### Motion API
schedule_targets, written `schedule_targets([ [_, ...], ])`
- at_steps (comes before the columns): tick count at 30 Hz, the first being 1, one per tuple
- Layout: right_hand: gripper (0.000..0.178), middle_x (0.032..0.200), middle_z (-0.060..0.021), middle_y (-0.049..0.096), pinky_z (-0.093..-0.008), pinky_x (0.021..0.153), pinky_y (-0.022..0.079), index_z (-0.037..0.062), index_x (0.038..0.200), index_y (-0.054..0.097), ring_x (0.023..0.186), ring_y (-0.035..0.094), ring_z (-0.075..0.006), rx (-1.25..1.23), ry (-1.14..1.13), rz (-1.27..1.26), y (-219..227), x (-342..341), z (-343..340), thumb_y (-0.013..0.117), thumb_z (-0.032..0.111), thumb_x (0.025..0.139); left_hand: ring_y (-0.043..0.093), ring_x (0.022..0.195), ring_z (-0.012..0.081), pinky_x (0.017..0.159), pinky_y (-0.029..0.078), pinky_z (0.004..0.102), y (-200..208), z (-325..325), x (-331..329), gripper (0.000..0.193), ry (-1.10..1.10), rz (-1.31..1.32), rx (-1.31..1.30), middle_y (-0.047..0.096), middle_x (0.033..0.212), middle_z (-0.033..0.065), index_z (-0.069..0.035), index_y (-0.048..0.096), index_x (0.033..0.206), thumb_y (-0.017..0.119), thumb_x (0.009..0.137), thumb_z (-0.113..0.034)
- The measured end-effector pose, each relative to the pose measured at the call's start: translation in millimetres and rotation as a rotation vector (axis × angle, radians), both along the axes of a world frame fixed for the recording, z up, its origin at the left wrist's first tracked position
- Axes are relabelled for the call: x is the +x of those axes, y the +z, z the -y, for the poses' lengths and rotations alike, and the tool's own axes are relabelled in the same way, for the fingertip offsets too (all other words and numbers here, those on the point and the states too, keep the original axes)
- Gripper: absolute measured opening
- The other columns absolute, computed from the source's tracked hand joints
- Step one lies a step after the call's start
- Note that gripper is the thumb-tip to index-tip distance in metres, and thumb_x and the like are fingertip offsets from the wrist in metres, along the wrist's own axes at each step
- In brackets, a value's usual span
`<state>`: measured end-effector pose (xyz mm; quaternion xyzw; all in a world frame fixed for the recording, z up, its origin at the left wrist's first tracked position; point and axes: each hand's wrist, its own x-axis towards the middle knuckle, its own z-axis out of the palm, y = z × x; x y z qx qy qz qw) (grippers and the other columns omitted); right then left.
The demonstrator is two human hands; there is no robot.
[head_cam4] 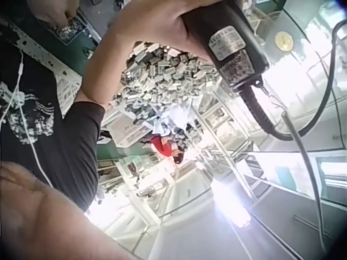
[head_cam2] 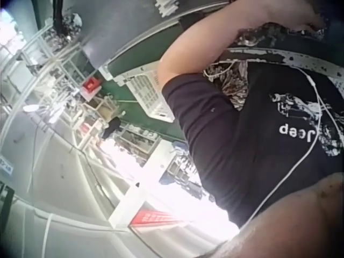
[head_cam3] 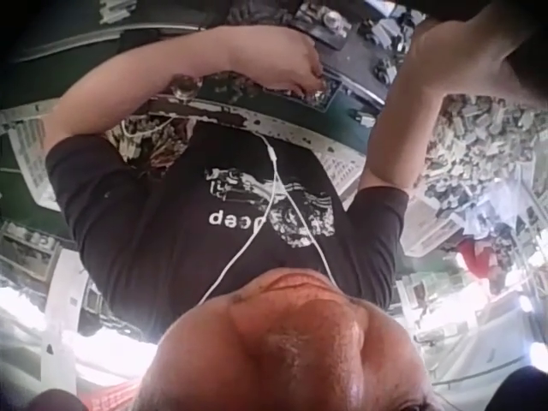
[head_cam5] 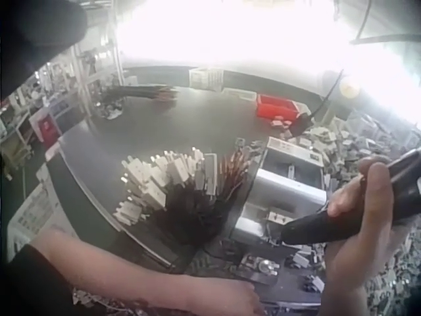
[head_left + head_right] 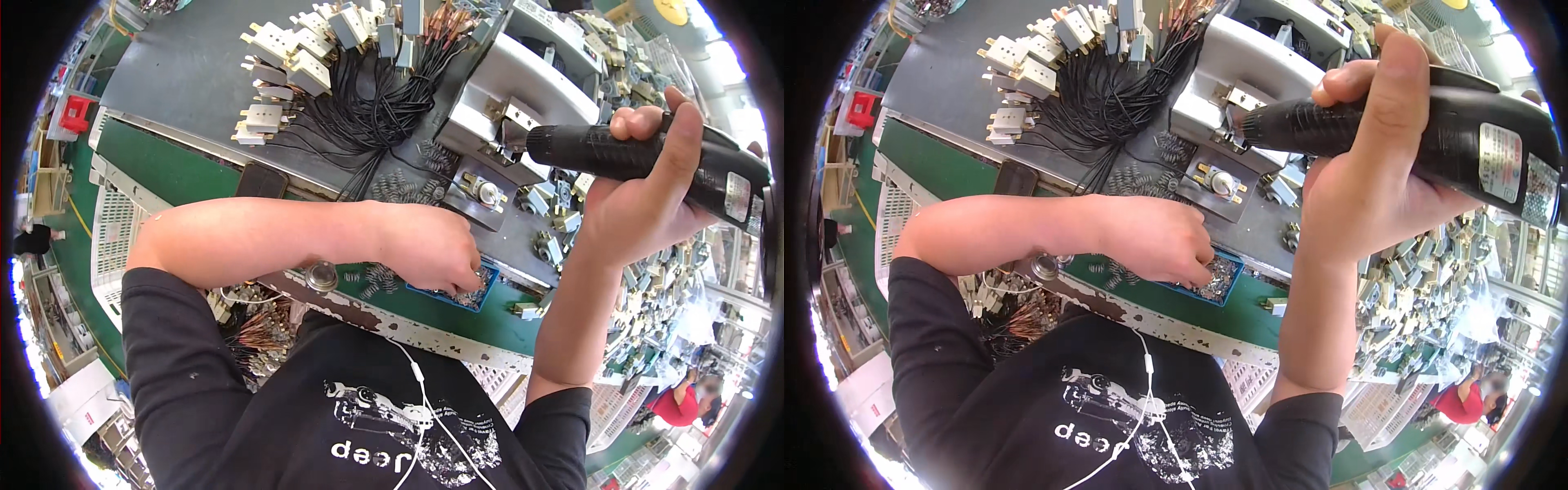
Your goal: Assemble small electronic motor or fan components using an electric screwdriver at a manufacturing workbench.
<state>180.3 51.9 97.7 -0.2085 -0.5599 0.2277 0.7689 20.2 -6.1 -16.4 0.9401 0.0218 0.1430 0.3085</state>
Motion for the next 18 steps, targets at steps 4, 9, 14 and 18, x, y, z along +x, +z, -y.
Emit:
schedule_targets([
  [4,0.029,0.095,-0.0205,0.069,-0.0344,0.054,0.055,-0.0001,0.116,0.051,0.061,0.064,-0.0183,0.052,0.046,0.044,-1,-9,2,0.07,0.005,0.094,0.069,0.082,0.0354,0.072,0.054,0.0475,-2,-1,0,0.018,0.011,-0.013,-0.021,0.069,0.082,0.0121,-0.006,0.068,0.091,0.067,0.086,-0.023],
  [9,0.032,0.094,-0.0202,0.07,-0.0332,0.054,0.057,0.0009,0.118,0.05,0.059,0.064,-0.0176,0.032,-0.009,0.036,-4,-14,-1,0.071,0.006,0.094,0.069,0.081,0.0357,0.073,0.054,0.0482,-1,-3,-1,0.017,0.024,0.028,-0.034,0.068,0.082,0.0126,-0.007,0.068,0.092,0.065,0.089,-0.023],
  [14,0.034,0.086,-0.0187,0.07,-0.0313,0.054,0.058,-0.0017,0.115,0.049,0.058,0.064,-0.0169,-0.083,-0.16,0.064,1,-26,4,0.073,0.007,0.093,0.069,0.083,0.0355,0.074,0.055,0.0479,4,-3,-3,0.016,0.066,-0.034,-0.051,0.068,0.085,0.0123,-0.007,0.069,0.094,0.063,0.09,-0.022],
  [18,0.028,0.075,-0.015,0.068,-0.0314,0.056,0.057,-0.0043,0.109,0.055,0.056,0.063,-0.0165,-0.005,-0.179,0.057,3,-39,8,0.074,0.006,0.092,0.069,0.088,0.034,0.077,0.056,0.047,2,-3,-5,0.016,0.062,0.007,-0.064,0.068,0.091,0.0122,-0.007,0.07,0.097,0.063,0.089,-0.019],
])
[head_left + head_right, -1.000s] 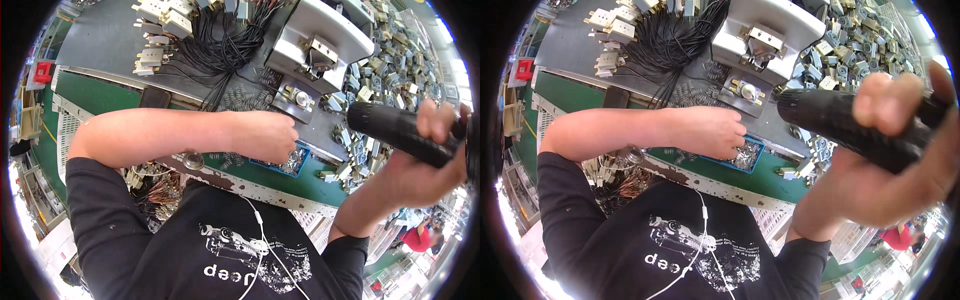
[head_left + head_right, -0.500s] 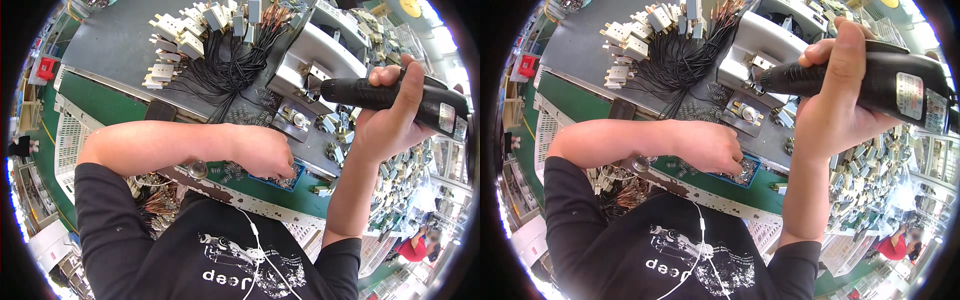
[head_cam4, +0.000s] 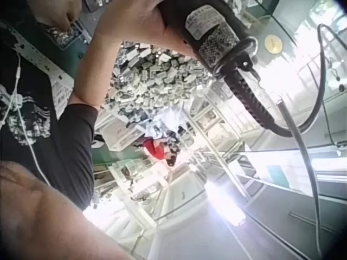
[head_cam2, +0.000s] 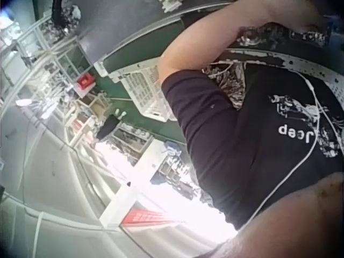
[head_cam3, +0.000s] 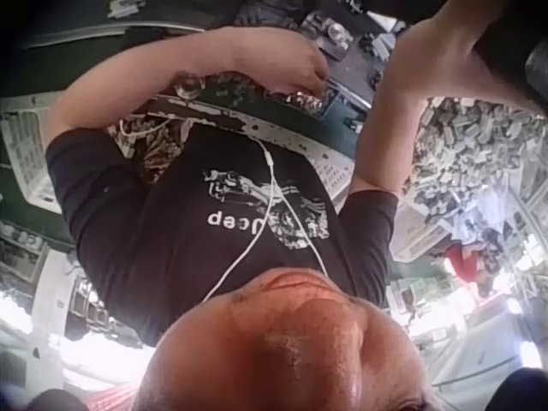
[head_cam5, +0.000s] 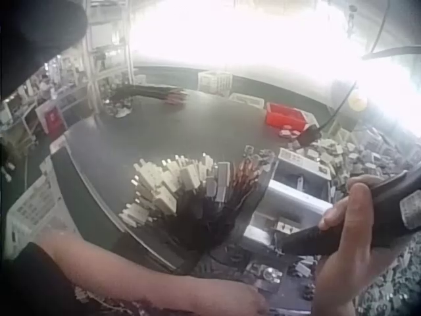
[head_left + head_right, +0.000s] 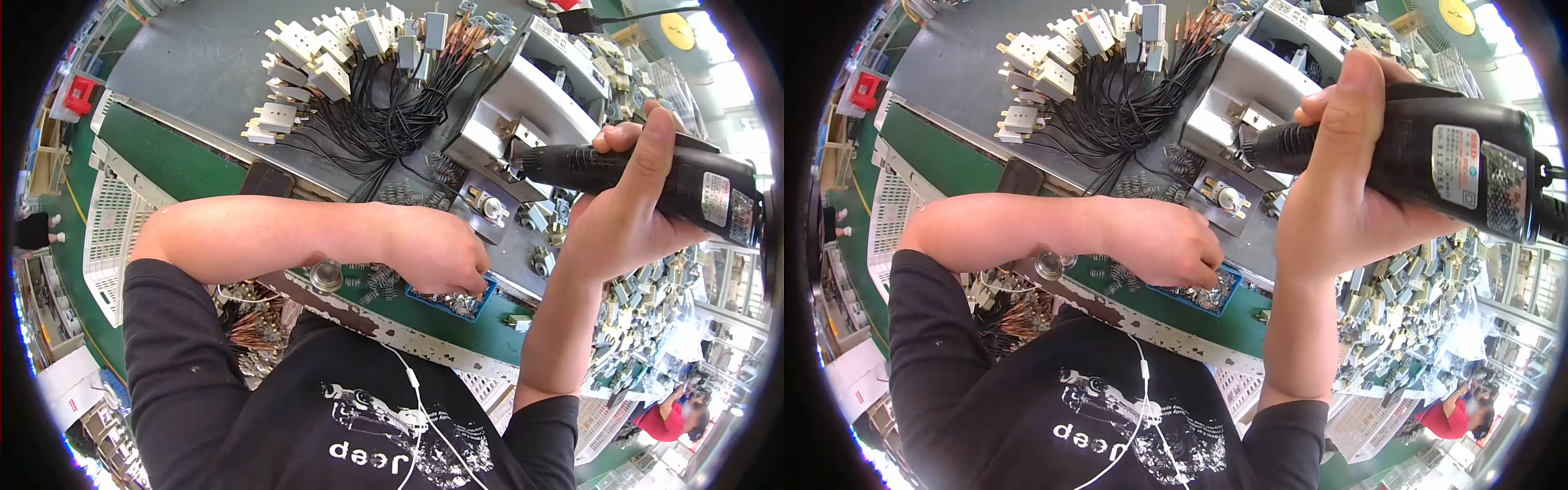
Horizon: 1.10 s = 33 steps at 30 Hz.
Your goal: Assemble small electronic motor or fan components using an electric screwdriver at a manufacturing workbench.
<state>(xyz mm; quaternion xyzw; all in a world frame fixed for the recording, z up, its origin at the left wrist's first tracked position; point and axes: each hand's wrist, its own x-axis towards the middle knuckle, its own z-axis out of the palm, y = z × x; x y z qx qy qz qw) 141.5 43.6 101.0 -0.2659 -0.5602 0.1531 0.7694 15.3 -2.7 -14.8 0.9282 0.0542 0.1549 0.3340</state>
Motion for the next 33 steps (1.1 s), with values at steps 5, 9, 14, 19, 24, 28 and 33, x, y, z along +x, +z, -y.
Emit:
schedule_targets([
  [5,0.048,0.086,-0.0168,0.069,-0.0331,0.056,0.055,-0.0025,0.133,0.044,0.058,0.062,-0.0165,-0.209,0.138,0.092,9,14,-9,0.069,-0.002,0.092,0.069,0.088,0.0328,0.077,0.056,0.0462,10,-8,-3,0.014,0.034,0.114,0.086,0.068,0.093,0.0121,-0.006,0.069,0.094,0.064,0.083,-0.013],
  [9,0.072,0.099,-0.0218,0.068,-0.0342,0.056,0.053,0.0083,0.153,0.021,0.06,0.059,-0.0161,-0.279,0.174,0.156,7,19,12,0.063,-0.004,0.095,0.067,0.079,0.0275,0.072,0.053,0.0425,28,-30,-20,0.007,0.427,0.239,0.274,0.066,0.08,0.0042,-0.009,0.065,0.084,0.07,0.079,-0.011],
  [14,0.057,0.101,-0.0227,0.068,-0.0338,0.056,0.053,0.0032,0.145,0.033,0.062,0.06,-0.0172,-0.277,0.23,0.164,9,35,26,0.063,0.001,0.097,0.066,0.081,0.0219,0.075,0.049,0.0368,9,-28,-25,0.013,0.604,0.089,0.359,0.065,0.08,0.0005,-0.012,0.065,0.085,0.075,0.082,-0.021],
  [19,0.018,0.08,-0.0176,0.065,-0.0317,0.056,0.051,-0.0101,0.102,0.059,0.06,0.058,-0.0174,-0.17,0.269,0.116,16,27,38,0.062,0.007,0.098,0.065,0.09,0.0187,0.08,0.048,0.0359,4,-19,-16,0.016,0.664,0.015,0.357,0.066,0.088,-0.0012,-0.014,0.066,0.088,0.077,0.082,-0.024],
  [24,0.017,0.07,-0.0133,0.063,-0.0296,0.058,0.052,-0.011,0.105,0.06,0.057,0.061,-0.0177,-0.248,0.162,0.118,6,24,36,0.063,0.004,0.098,0.066,0.094,0.0186,0.082,0.048,0.0352,2,-22,-19,0.014,0.659,0.075,0.379,0.069,0.094,-0.0018,-0.016,0.069,0.09,0.078,0.08,-0.021],
  [28,0.029,0.081,-0.0144,0.067,-0.0274,0.058,0.053,-0.0056,0.122,0.051,0.059,0.064,-0.0159,-0.129,0.316,0.179,-9,37,19,0.064,-0.001,0.096,0.067,0.09,0.0196,0.081,0.05,0.0361,1,-34,-22,0.015,0.583,0.045,0.27,0.069,0.093,-0.0027,-0.015,0.069,0.09,0.078,0.079,-0.018],
  [33,0.047,0.096,-0.0149,0.071,-0.0264,0.058,0.054,-0.0023,0.135,0.047,0.061,0.064,-0.0129,-0.167,0.296,0.09,-11,16,21,0.067,-0.005,0.093,0.067,0.088,0.0196,0.077,0.051,0.0358,-6,-34,-23,0.011,0.581,0.136,0.291,0.068,0.093,-0.0036,-0.014,0.069,0.086,0.078,0.079,-0.016],
])
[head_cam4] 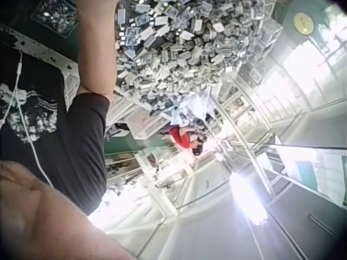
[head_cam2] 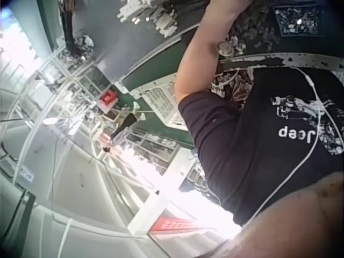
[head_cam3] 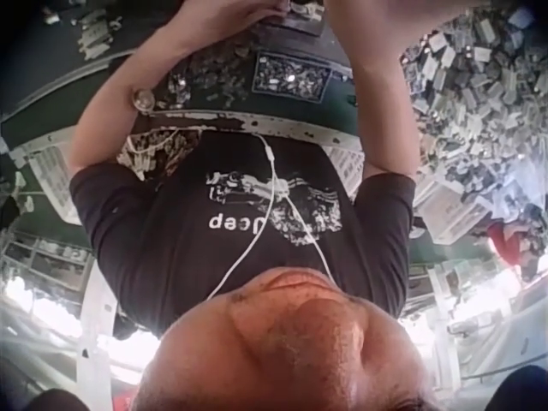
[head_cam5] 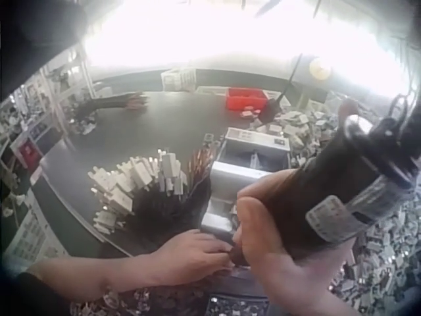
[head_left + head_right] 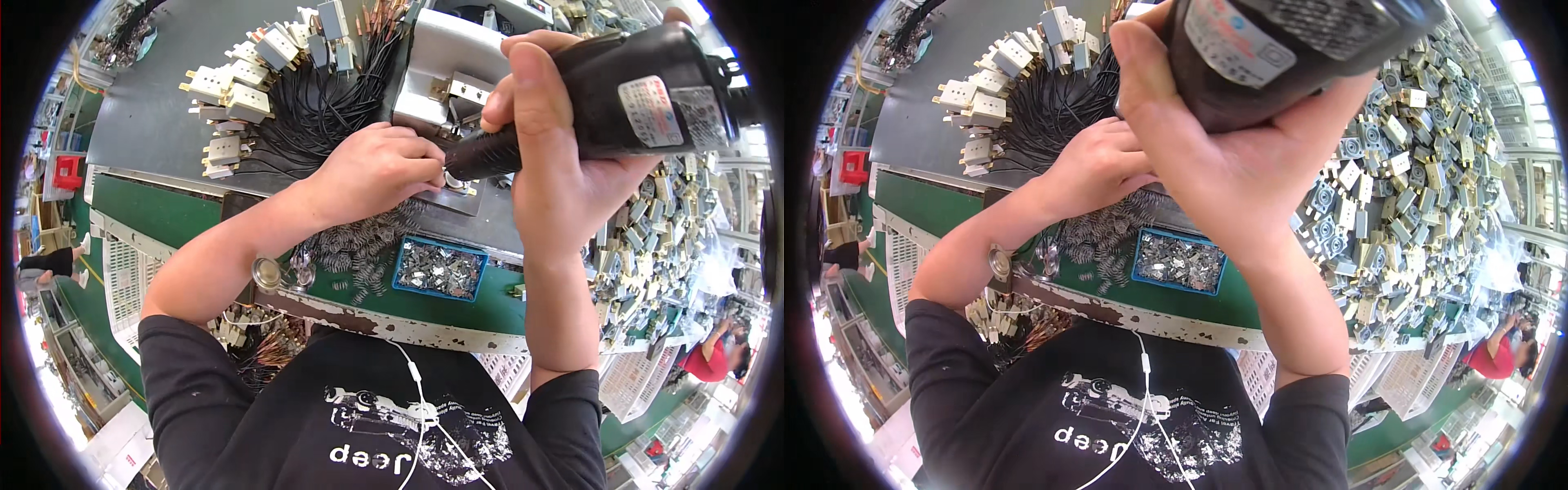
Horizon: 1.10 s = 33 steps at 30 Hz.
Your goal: Assemble small electronic motor or fan components using an electric screwdriver at a manufacturing workbench.
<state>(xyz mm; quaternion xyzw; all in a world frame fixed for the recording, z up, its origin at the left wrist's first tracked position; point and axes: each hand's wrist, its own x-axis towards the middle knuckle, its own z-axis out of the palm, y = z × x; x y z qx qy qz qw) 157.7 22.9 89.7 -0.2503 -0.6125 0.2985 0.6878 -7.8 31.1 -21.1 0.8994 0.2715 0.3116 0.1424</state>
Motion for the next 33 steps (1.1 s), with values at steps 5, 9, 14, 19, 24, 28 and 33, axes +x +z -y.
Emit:
schedule_targets([
  [5,0.015,0.09,-0.0093,0.071,-0.0239,0.056,0.052,-0.0059,0.101,0.065,0.063,0.065,-0.0111,-0.078,0.013,0.094,-11,8,-6,0.074,-0.005,0.089,0.066,0.086,0.0194,0.075,0.051,0.0359,0,2,1,0.01,0.023,0.02,0.014,0.067,0.091,-0.0042,-0.014,0.069,0.084,0.077,0.08,-0.016],
  [9,0.016,0.089,-0.0088,0.072,-0.0228,0.056,0.053,-0.0054,0.099,0.066,0.062,0.065,-0.0105,-0.062,-0.026,0.059,-5,-8,-3,0.076,-0.005,0.086,0.066,0.085,0.0194,0.074,0.05,0.0361,-3,1,2,0.009,0.026,0.04,0.026,0.065,0.089,-0.0039,-0.014,0.07,0.085,0.077,0.08,-0.017],
  [14,0.044,0.086,-0.0081,0.067,-0.024,0.063,0.054,-0.0028,0.12,0.052,0.07,0.067,-0.0131,-0.263,0.09,-0.044,-1,-18,-5,0.073,-0.007,0.082,0.066,0.087,0.0193,0.074,0.05,0.0361,0,1,2,0.008,0.01,-0.008,0.051,0.066,0.09,-0.0035,-0.014,0.07,0.084,0.076,0.08,-0.017],
  [19,0.037,0.085,-0.0079,0.067,-0.0244,0.059,0.054,-0.0017,0.115,0.057,0.067,0.066,-0.0126,-0.194,0.237,0.031,-9,-4,-21,0.074,-0.007,0.082,0.067,0.094,0.0242,0.079,0.053,0.0393,7,7,-1,0.014,0.007,0.046,-0.203,0.066,0.094,0.003,-0.01,0.067,0.089,0.076,0.083,-0.018],
  [24,0.01,0.081,-0.0102,0.069,-0.0258,0.054,0.05,-0.0066,0.098,0.068,0.057,0.062,-0.0128,-0.139,0.182,0.125,-11,4,-23,0.071,0.0,0.091,0.066,0.092,0.0339,0.08,0.055,0.0446,16,9,3,0.03,0.14,-0.169,-0.339,0.065,0.095,0.0128,-0.004,0.06,0.103,0.073,0.088,-0.026],
  [28,0.018,0.082,-0.0122,0.069,-0.0256,0.054,0.051,-0.0053,0.105,0.063,0.057,0.062,-0.013,-0.014,0.107,0.097,-11,-3,-19,0.072,-0.001,0.09,0.068,0.093,0.0339,0.078,0.056,0.0451,36,-1,12,0.027,0.084,-0.397,-0.36,0.067,0.092,0.0135,-0.005,0.065,0.102,0.071,0.09,-0.029],
  [33,0.027,0.084,-0.007,0.067,-0.0238,0.056,0.052,-0.0014,0.107,0.06,0.064,0.064,-0.0115,-0.34,-0.042,0.203,-10,-8,1,0.074,-0.006,0.084,0.069,0.09,0.0362,0.077,0.056,0.0475,18,-2,3,0.029,0.063,-0.269,-0.293,0.069,0.088,0.0147,-0.006,0.065,0.106,0.072,0.089,-0.029],
])
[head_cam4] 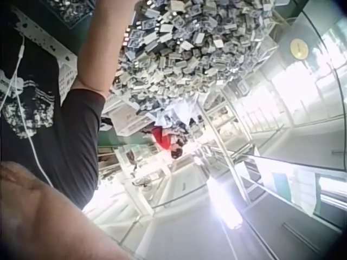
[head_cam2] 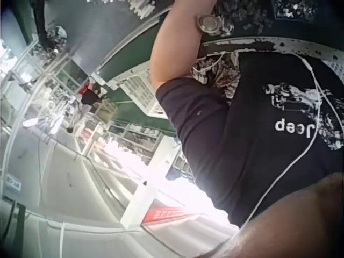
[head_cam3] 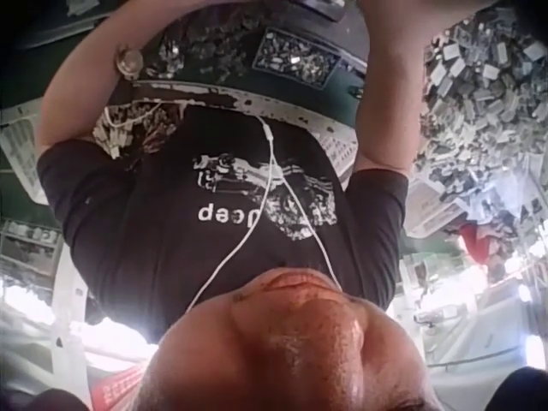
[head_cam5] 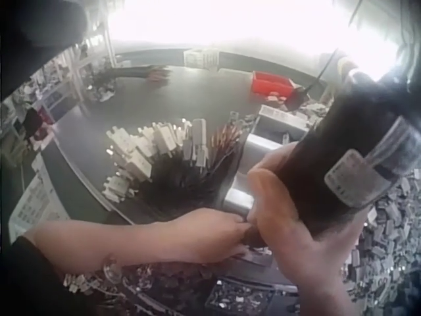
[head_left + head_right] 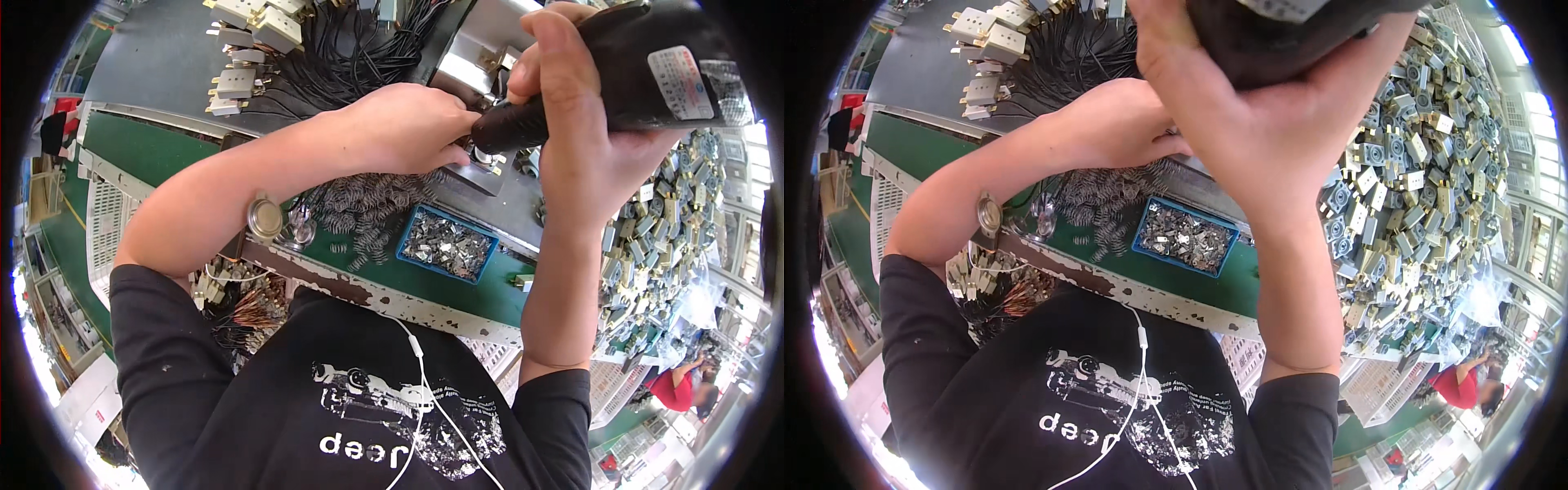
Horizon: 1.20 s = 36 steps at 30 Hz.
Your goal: Assemble small electronic motor or fan components using an electric screwdriver at a manufacturing workbench.
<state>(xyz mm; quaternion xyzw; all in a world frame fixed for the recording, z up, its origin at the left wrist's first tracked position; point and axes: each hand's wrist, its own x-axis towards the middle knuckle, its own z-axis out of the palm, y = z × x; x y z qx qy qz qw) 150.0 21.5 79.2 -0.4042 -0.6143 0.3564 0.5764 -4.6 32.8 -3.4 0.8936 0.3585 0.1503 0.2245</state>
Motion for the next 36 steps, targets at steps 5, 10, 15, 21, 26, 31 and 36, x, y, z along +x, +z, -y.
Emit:
schedule_targets([
  [5,0.022,0.084,-0.0062,0.067,-0.0229,0.056,0.051,-0.0003,0.103,0.061,0.062,0.063,-0.0108,-0.078,-0.024,-0.005,18,-15,19,0.074,-0.005,0.085,0.069,0.09,0.0361,0.077,0.056,0.0475,-1,-2,1,0.03,-0.02,-0.012,-0.045,0.069,0.088,0.0143,-0.005,0.065,0.107,0.071,0.09,-0.03],
  [10,0.017,0.087,-0.0152,0.071,-0.0256,0.055,0.052,-0.0056,0.103,0.061,0.059,0.063,-0.013,0.308,0.177,-0.143,-9,1,-15,0.072,-0.002,0.09,0.069,0.09,0.0359,0.077,0.056,0.0476,-4,-1,4,0.028,-0.016,0.015,-0.001,0.068,0.087,0.014,-0.005,0.066,0.104,0.071,0.09,-0.03],
  [15,0.012,0.085,-0.0155,0.07,-0.0264,0.056,0.052,-0.0075,0.103,0.062,0.06,0.061,-0.0141,0.269,0.086,-0.071,-5,-6,-12,0.066,-0.001,0.094,0.069,0.089,0.0304,0.077,0.057,0.043,-11,3,1,0.032,0.023,-0.014,0.089,0.065,0.091,0.01,-0.006,0.069,0.104,0.073,0.089,-0.034],
  [21,0.03,0.082,-0.0155,0.065,-0.0305,0.057,0.049,-0.0132,0.111,0.061,0.062,0.059,-0.0173,0.194,-0.056,-0.15,47,65,-1,0.064,0.013,0.098,0.067,0.092,0.0256,0.08,0.054,0.0375,-2,4,4,0.034,-0.1,0.044,0.289,0.065,0.101,0.004,-0.017,0.07,0.116,0.077,0.084,-0.028],
  [26,0.027,0.097,-0.0212,0.071,-0.029,0.06,0.055,-0.0105,0.111,0.061,0.067,0.065,-0.0177,0.278,-0.164,-0.043,33,87,-13,0.072,0.007,0.094,0.067,0.091,0.0231,0.078,0.054,0.0377,3,4,-2,0.039,-0.212,0.111,0.121,0.068,0.099,0.0006,-0.019,0.071,0.118,0.08,0.08,-0.02],
  [31,0.053,0.113,-0.0219,0.068,-0.033,0.078,0.058,-0.0083,0.132,0.047,0.092,0.068,-0.0234,0.372,-0.51,0.209,6,111,-33,0.075,0.015,0.094,0.067,0.094,0.0211,0.082,0.051,0.0368,0,12,-5,0.029,-0.161,0.107,0.239,0.068,0.096,0.0,-0.02,0.071,0.113,0.076,0.084,-0.023],
  [36,0.041,0.111,-0.0177,0.068,-0.0371,0.09,0.054,-0.0057,0.126,0.056,0.107,0.065,-0.0254,0.516,-0.534,0.642,-6,130,10,0.073,0.011,0.092,0.065,0.089,0.0192,0.081,0.05,0.0361,37,-10,-13,0.017,0.021,0.23,0.676,0.066,0.093,-0.0009,-0.017,0.069,0.099,0.074,0.083,-0.019],
])
